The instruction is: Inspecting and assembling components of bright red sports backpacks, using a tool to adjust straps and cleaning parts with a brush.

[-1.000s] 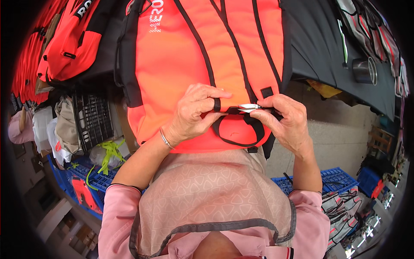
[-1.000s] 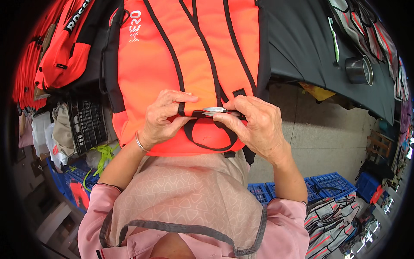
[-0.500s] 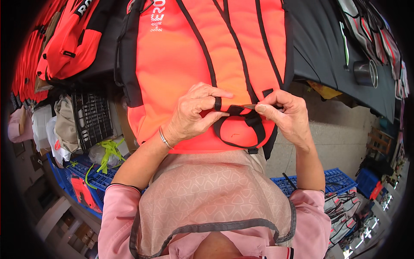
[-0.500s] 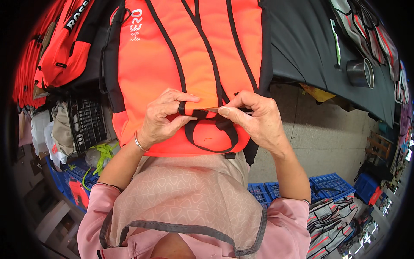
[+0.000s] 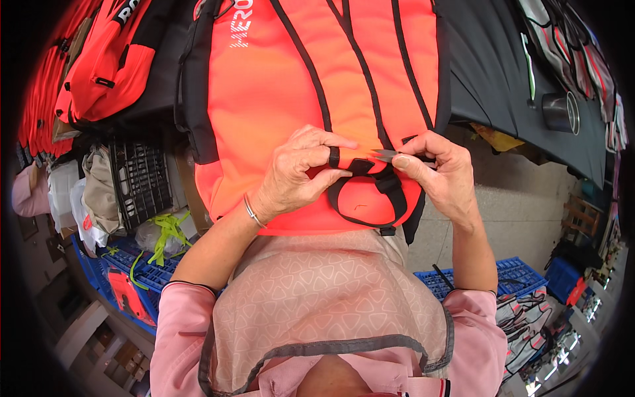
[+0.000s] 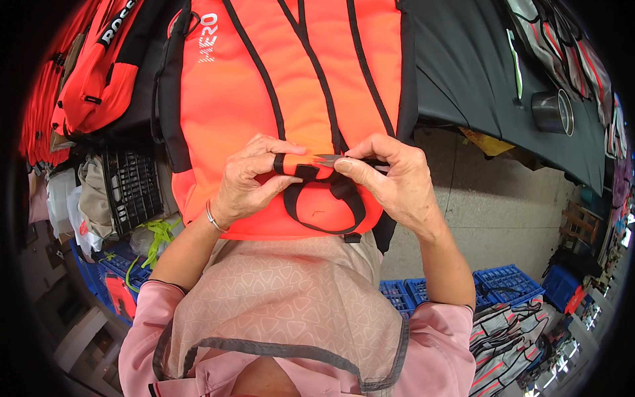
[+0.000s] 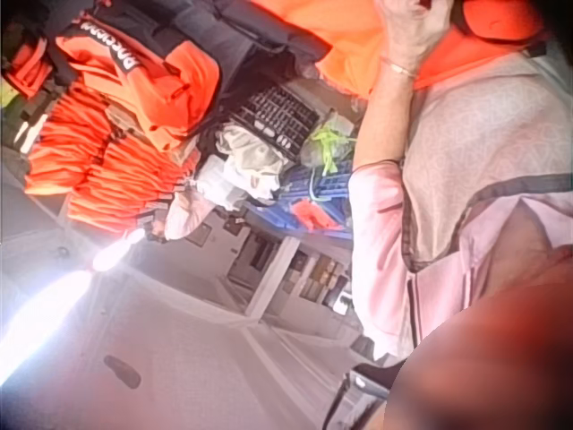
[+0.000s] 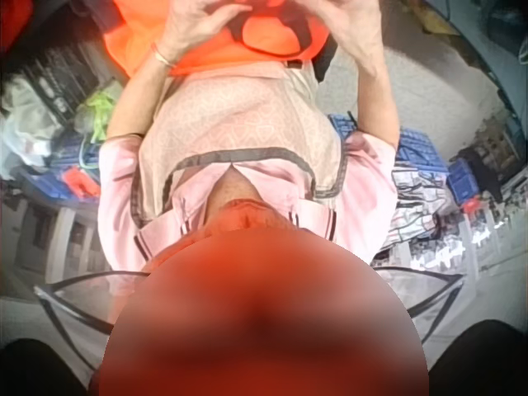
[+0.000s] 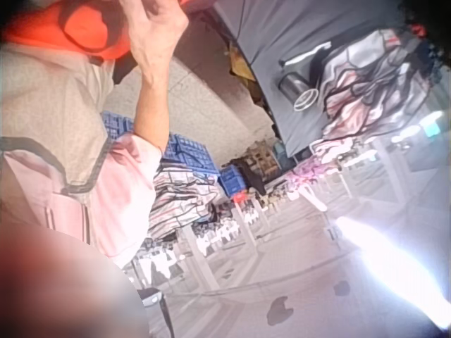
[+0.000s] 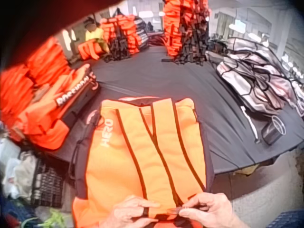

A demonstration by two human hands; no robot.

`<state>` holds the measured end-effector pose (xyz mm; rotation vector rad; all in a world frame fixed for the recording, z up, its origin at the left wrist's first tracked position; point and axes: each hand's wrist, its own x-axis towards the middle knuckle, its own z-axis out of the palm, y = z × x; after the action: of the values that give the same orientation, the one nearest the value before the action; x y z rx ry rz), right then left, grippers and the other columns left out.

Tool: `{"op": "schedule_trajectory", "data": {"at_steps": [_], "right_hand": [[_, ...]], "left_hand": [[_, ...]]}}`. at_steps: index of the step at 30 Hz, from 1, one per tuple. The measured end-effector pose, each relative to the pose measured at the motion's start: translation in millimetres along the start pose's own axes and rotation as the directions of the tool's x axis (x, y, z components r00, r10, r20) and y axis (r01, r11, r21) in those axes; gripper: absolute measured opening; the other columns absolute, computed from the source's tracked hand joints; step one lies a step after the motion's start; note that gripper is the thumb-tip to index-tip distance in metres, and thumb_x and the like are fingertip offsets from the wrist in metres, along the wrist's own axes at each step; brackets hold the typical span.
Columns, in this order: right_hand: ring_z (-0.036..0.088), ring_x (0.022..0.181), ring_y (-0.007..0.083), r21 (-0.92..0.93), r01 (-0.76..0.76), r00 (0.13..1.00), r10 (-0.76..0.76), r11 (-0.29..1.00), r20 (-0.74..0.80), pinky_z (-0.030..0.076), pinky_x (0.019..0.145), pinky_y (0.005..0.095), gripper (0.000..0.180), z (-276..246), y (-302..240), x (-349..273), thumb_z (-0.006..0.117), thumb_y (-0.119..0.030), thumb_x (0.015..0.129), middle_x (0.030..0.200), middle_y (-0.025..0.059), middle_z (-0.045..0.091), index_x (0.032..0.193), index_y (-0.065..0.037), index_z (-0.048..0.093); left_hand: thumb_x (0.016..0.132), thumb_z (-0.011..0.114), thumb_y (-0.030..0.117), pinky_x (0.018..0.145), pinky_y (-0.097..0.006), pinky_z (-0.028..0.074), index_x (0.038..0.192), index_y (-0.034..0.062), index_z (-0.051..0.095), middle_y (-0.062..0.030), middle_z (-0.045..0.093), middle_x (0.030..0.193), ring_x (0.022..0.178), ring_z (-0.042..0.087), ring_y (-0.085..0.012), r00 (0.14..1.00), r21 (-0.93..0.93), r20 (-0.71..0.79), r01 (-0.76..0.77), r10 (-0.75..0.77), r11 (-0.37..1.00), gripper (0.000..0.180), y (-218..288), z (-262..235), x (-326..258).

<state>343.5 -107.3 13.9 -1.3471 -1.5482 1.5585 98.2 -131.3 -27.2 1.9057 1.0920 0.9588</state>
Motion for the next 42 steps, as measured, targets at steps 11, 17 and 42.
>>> {"op": "schedule_trajectory", "data": {"at_steps": [11, 17, 42], "right_hand": [[0.065, 0.085, 0.0101, -0.316, 0.266, 0.938, -0.321, 0.911, -0.134, 0.053, 0.062, 0.0229, 0.057, 11, 4, -11, 0.089, -0.011, 0.065, 0.091, 0.0055, 0.065, 0.117, -0.006, 0.066], [0.064, 0.060, 0.0175, -0.630, 0.637, 0.535, -0.843, 0.444, -0.054, 0.050, 0.048, 0.0276, 0.042, 32, 32, 6, 0.072, 0.010, 0.058, 0.082, 0.0048, 0.062, 0.097, -0.003, 0.072], [0.067, 0.069, 0.0194, -0.417, 0.279, 0.920, -0.366, 0.865, -0.144, 0.052, 0.062, 0.0302, 0.024, 4, 2, -2, 0.077, -0.017, 0.083, 0.081, 0.0101, 0.068, 0.095, 0.000, 0.067]], "left_hand": [[0.075, 0.079, 0.003, 0.081, -0.033, 0.053, 0.100, 0.0063, 0.075, -0.0081, 0.071, 0.103, 0.092, 0.066, -0.0224, 0.983, -0.109, -0.077, 0.161, -0.170, 0.981, 0.025, 9, 1, 5], [0.076, 0.079, 0.004, 0.080, -0.032, 0.054, 0.102, 0.0063, 0.075, -0.0088, 0.070, 0.099, 0.089, 0.067, -0.0208, 0.961, -0.151, -0.064, 0.258, -0.270, 0.954, 0.026, 14, 2, 7], [0.072, 0.081, 0.004, 0.072, -0.034, 0.050, 0.094, 0.0035, 0.073, -0.0081, 0.066, 0.088, 0.083, 0.062, -0.0238, 0.976, -0.051, -0.139, 0.163, -0.169, 0.985, 0.023, 9, 11, 5]]}}
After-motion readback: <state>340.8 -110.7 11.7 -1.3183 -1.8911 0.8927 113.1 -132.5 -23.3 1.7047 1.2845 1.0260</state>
